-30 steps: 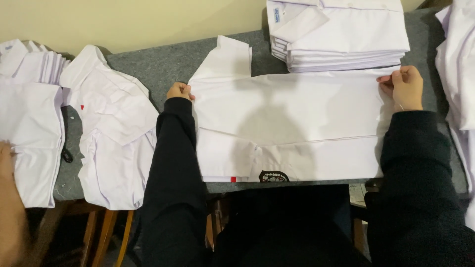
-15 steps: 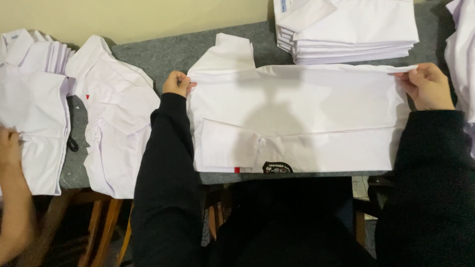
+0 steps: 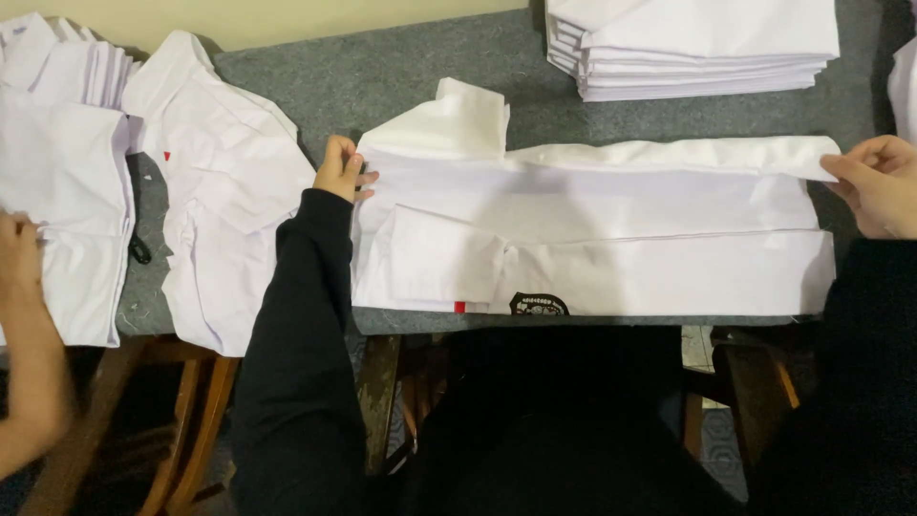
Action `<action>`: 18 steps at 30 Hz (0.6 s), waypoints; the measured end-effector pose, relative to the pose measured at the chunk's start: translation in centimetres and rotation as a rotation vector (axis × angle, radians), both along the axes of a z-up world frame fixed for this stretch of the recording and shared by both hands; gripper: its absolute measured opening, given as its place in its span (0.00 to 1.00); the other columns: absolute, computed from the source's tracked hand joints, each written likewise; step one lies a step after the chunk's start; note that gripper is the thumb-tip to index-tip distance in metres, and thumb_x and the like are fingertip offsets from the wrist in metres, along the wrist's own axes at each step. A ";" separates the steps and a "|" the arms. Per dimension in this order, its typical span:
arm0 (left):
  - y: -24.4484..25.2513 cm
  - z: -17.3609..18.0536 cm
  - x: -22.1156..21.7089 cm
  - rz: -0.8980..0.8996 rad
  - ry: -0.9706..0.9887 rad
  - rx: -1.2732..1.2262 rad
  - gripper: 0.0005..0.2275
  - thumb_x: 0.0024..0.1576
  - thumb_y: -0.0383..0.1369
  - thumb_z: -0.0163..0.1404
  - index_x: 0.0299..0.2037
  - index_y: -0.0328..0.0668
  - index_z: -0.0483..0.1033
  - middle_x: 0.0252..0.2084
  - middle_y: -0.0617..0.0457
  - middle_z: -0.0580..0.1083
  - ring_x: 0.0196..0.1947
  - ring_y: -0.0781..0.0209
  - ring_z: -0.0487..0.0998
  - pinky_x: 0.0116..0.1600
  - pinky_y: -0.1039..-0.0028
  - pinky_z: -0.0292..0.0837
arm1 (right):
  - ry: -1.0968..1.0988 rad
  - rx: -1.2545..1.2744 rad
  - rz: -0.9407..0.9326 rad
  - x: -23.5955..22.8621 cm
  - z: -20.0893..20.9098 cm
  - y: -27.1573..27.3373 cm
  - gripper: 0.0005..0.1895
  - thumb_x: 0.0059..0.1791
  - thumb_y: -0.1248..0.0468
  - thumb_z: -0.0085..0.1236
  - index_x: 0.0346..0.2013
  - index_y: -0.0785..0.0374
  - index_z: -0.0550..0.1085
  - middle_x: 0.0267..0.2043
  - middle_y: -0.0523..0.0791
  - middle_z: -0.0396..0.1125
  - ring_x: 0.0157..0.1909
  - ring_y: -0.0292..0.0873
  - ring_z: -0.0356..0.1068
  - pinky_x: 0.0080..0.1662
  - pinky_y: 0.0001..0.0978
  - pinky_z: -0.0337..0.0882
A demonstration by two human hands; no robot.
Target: Folding white shirts on a work table in a sewing factory environment.
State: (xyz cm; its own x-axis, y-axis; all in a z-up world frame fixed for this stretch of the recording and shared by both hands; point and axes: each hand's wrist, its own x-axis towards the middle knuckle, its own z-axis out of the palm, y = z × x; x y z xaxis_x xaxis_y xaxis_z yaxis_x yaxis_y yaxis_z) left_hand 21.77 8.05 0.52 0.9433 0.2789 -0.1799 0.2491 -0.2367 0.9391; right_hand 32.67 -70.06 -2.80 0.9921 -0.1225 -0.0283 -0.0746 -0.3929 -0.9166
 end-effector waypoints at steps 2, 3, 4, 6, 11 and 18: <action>0.6 -1.8 0.2 -0.015 -0.057 0.014 0.02 0.67 0.35 0.36 0.42 0.59 0.58 0.46 0.54 0.67 0.48 0.58 0.84 0.42 0.74 0.76 | 0.003 0.009 0.010 0.2 -1.1 -0.8 0.17 0.65 0.65 0.64 0.39 0.48 0.64 0.36 0.35 0.63 0.43 0.30 0.71 0.48 0.19 0.80; 0.6 -1.5 -0.1 -0.016 -0.055 0.013 0.02 0.67 0.35 0.36 0.42 0.59 0.58 0.46 0.54 0.67 0.48 0.58 0.84 0.42 0.74 0.76 | 0.004 0.008 0.009 0.3 -1.2 -0.7 0.17 0.65 0.65 0.64 0.39 0.48 0.64 0.36 0.35 0.63 0.43 0.30 0.71 0.48 0.19 0.80; 0.5 -1.3 -0.5 -0.028 -0.071 0.003 0.02 0.67 0.36 0.37 0.42 0.58 0.58 0.46 0.53 0.67 0.49 0.59 0.83 0.47 0.72 0.76 | 0.022 0.034 -0.010 0.2 -1.3 -0.7 0.17 0.64 0.66 0.64 0.40 0.48 0.64 0.37 0.35 0.64 0.45 0.30 0.73 0.51 0.21 0.81; 0.6 -1.4 -1.2 -0.051 -0.081 -0.009 0.02 0.67 0.36 0.38 0.41 0.57 0.58 0.46 0.53 0.67 0.50 0.59 0.82 0.52 0.69 0.76 | 0.045 0.059 -0.039 -0.8 -0.3 0.2 0.16 0.63 0.66 0.63 0.40 0.48 0.64 0.38 0.36 0.65 0.46 0.31 0.74 0.53 0.23 0.83; 1.7 -1.5 -3.6 -0.126 -0.469 0.475 0.03 0.60 0.30 0.52 0.40 0.48 0.70 0.46 0.55 0.76 0.45 0.61 0.76 0.52 0.74 0.69 | 0.085 -0.171 -0.048 -5.9 6.4 5.2 0.09 0.61 0.67 0.63 0.41 0.57 0.70 0.44 0.43 0.68 0.46 0.37 0.71 0.51 0.28 0.79; 3.3 -4.6 -6.4 -0.240 -0.575 0.924 0.02 0.57 0.33 0.49 0.36 0.48 0.73 0.49 0.56 0.79 0.49 0.50 0.76 0.56 0.61 0.64 | 0.144 -0.378 0.044 -7.7 6.5 5.0 0.05 0.60 0.67 0.62 0.44 0.66 0.74 0.41 0.51 0.71 0.40 0.47 0.73 0.43 0.34 0.73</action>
